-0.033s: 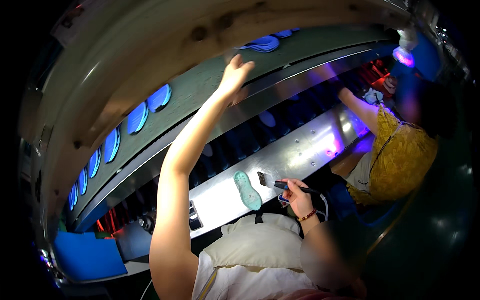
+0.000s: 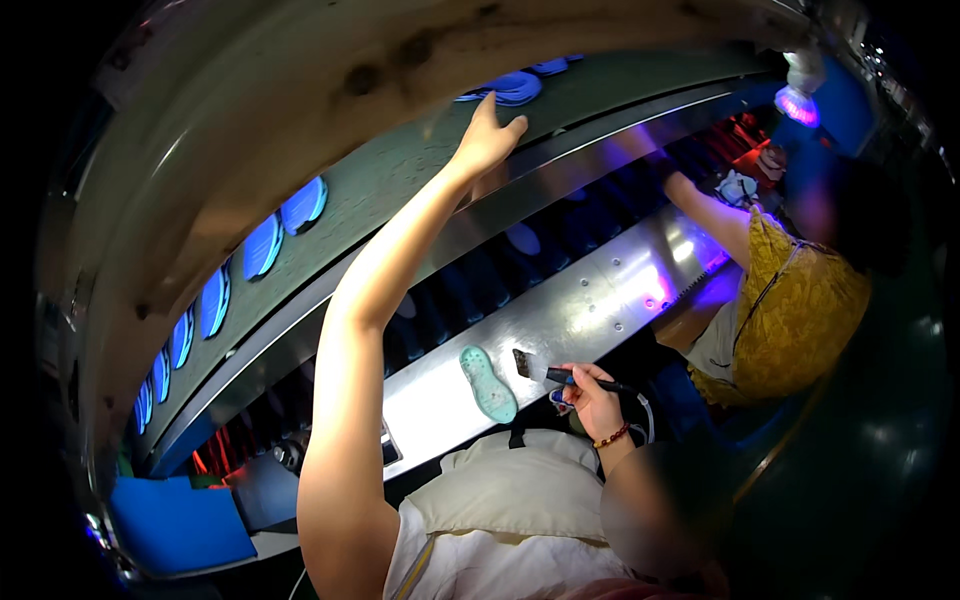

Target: The person applies adhesive to the inner surface of blue shoe outsoles using a brush and then places them back onto a conveyor belt.

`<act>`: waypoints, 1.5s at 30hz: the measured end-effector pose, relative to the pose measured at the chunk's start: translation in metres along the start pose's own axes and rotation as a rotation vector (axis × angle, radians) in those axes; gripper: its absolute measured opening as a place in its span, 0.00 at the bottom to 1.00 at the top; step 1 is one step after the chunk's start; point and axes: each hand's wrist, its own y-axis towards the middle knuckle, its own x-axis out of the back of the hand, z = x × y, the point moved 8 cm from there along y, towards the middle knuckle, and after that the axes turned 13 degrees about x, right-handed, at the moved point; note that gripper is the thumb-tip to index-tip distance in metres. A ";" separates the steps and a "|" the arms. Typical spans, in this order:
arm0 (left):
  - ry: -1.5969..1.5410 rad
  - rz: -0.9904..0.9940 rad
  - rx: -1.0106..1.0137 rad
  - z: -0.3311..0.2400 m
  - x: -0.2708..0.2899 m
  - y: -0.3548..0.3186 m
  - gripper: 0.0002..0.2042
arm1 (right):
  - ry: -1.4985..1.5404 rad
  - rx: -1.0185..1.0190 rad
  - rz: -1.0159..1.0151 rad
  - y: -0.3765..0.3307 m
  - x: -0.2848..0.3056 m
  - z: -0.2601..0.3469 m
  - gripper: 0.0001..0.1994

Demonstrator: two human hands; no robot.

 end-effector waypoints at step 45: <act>-1.470 0.581 0.506 0.155 0.035 -0.330 0.48 | -0.014 0.021 0.457 0.009 -0.130 -0.004 0.10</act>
